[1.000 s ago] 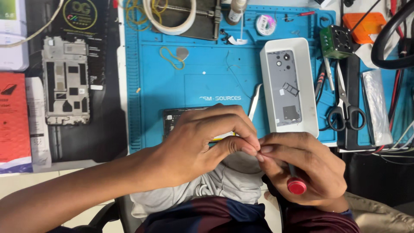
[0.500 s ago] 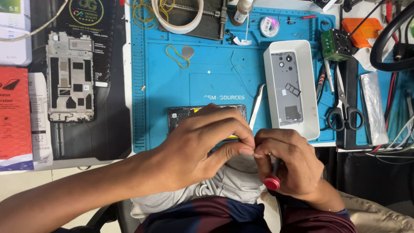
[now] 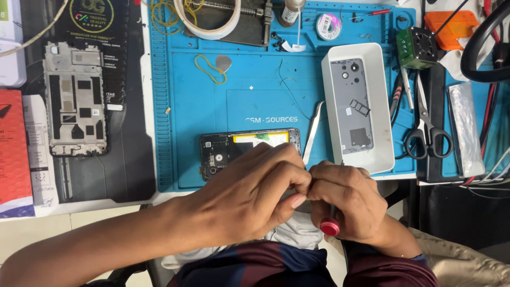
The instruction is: The person repairs a disassembled smartphone at a workbench. They hold and turn over the phone body, use a screwdriver on the internal board, pick up and handle small screws between their fingers, and work on components with a tool before setting the phone down on the mat.
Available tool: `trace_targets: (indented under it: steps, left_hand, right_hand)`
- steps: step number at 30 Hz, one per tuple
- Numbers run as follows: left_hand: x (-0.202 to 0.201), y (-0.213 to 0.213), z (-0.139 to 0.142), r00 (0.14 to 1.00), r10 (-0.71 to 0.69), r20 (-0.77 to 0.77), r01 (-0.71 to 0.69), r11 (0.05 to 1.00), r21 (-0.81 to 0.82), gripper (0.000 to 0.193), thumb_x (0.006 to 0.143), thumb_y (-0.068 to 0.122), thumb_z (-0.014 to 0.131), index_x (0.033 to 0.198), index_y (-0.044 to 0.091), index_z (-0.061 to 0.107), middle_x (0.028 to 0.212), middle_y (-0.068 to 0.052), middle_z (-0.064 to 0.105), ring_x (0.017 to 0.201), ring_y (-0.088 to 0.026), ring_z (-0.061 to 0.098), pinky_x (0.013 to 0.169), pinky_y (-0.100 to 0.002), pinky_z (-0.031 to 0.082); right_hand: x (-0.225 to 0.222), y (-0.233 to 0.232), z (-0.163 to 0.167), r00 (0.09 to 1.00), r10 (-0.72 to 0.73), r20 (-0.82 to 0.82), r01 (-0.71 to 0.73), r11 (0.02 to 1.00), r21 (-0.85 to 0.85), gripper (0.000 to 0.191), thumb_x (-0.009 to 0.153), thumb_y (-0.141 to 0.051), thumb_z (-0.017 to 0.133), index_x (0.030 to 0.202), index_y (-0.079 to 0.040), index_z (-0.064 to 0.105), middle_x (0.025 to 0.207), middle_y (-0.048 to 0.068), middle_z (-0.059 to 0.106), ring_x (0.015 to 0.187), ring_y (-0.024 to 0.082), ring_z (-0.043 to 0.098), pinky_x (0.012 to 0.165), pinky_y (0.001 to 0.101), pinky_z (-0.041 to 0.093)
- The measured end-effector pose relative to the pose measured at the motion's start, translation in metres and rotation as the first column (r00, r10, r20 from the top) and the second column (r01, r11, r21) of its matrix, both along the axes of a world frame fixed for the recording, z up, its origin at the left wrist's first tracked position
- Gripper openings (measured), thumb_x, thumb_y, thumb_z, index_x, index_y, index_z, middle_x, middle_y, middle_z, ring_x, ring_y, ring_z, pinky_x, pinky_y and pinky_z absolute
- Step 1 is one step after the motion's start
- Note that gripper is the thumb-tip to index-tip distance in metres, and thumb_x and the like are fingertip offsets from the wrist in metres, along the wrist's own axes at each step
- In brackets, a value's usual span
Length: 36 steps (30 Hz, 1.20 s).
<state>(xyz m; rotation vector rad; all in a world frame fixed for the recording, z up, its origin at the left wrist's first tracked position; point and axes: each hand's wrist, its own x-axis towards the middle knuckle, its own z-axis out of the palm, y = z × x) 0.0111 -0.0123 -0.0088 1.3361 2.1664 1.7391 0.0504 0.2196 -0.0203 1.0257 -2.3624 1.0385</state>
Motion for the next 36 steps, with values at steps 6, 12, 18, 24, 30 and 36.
trace_targets:
  steps: [6, 12, 18, 24, 30, 36]
  left_hand:
    - [-0.002, 0.001, -0.003, 1.000, 0.029, 0.010, -0.030, 0.998, 0.061, 0.022, 0.102, 0.004, 0.070, 0.113, 0.005, 0.051, 0.108, -0.009, 0.056, 0.096, -0.026, 0.063, 0.086, -0.039, 0.052]
    - [-0.007, -0.002, 0.004, 0.984, -0.044, 0.175, 0.031, 0.997, 0.073, 0.022, 0.101, 0.009, 0.073, 0.112, 0.003, 0.054, 0.112, -0.008, 0.058, 0.100, -0.024, 0.066, 0.085, -0.038, 0.054]
    - [-0.009, -0.008, 0.011, 0.941, -0.118, 0.316, 0.119, 0.993, 0.015, 0.019, 0.103, 0.012, 0.069, 0.109, 0.002, 0.054, 0.107, -0.009, 0.058, 0.095, -0.025, 0.064, 0.083, -0.039, 0.052]
    - [-0.007, -0.004, 0.005, 0.933, -0.116, 0.341, 0.098, 0.993, 0.070, 0.018, 0.105, 0.007, 0.067, 0.113, 0.001, 0.052, 0.109, -0.010, 0.057, 0.096, -0.026, 0.062, 0.085, -0.038, 0.052]
    - [-0.010, -0.002, 0.000, 0.907, -0.131, 0.400, 0.091, 0.989, 0.118, 0.018, 0.099, 0.005, 0.073, 0.105, 0.004, 0.056, 0.100, -0.005, 0.061, 0.091, -0.021, 0.065, 0.081, -0.035, 0.052]
    - [-0.014, -0.004, 0.000, 0.910, -0.155, 0.385, 0.108, 0.984, 0.139, 0.019, 0.097, 0.006, 0.077, 0.104, 0.005, 0.059, 0.102, -0.003, 0.063, 0.094, -0.019, 0.068, 0.081, -0.033, 0.054]
  right_hand:
    - [0.006, 0.001, -0.004, 0.993, -0.107, 0.054, 0.107, 0.994, 0.012, 0.036, 0.077, 0.015, 0.074, 0.106, -0.002, 0.060, 0.107, 0.016, 0.068, 0.087, 0.023, 0.070, 0.074, 0.0314, 0.059]
    - [0.005, 0.009, -0.005, 0.998, -0.028, 0.055, 0.026, 0.999, 0.030, 0.035, 0.083, 0.010, 0.080, 0.109, 0.000, 0.058, 0.110, 0.016, 0.065, 0.088, 0.024, 0.072, 0.072, 0.0317, 0.057]
    - [-0.002, 0.008, -0.008, 0.996, 0.084, 0.026, -0.083, 0.996, -0.019, 0.035, 0.084, 0.009, 0.081, 0.110, 0.005, 0.059, 0.107, 0.019, 0.063, 0.081, 0.024, 0.074, 0.060, 0.0310, 0.055]
    - [-0.009, 0.004, -0.007, 0.992, 0.118, 0.043, -0.114, 0.990, -0.085, 0.031, 0.081, 0.007, 0.077, 0.107, 0.003, 0.062, 0.104, 0.017, 0.059, 0.081, 0.024, 0.072, 0.064, 0.0315, 0.059]
    - [-0.005, 0.003, 0.002, 0.988, 0.049, 0.147, -0.027, 0.989, -0.148, 0.028, 0.081, 0.012, 0.073, 0.103, 0.000, 0.062, 0.103, 0.016, 0.067, 0.085, 0.020, 0.072, 0.070, 0.0293, 0.059]
    - [0.000, 0.005, 0.009, 0.954, 0.072, 0.292, -0.013, 0.980, -0.197, 0.031, 0.080, 0.018, 0.069, 0.103, -0.002, 0.064, 0.105, 0.013, 0.068, 0.087, 0.017, 0.073, 0.071, 0.0265, 0.061]
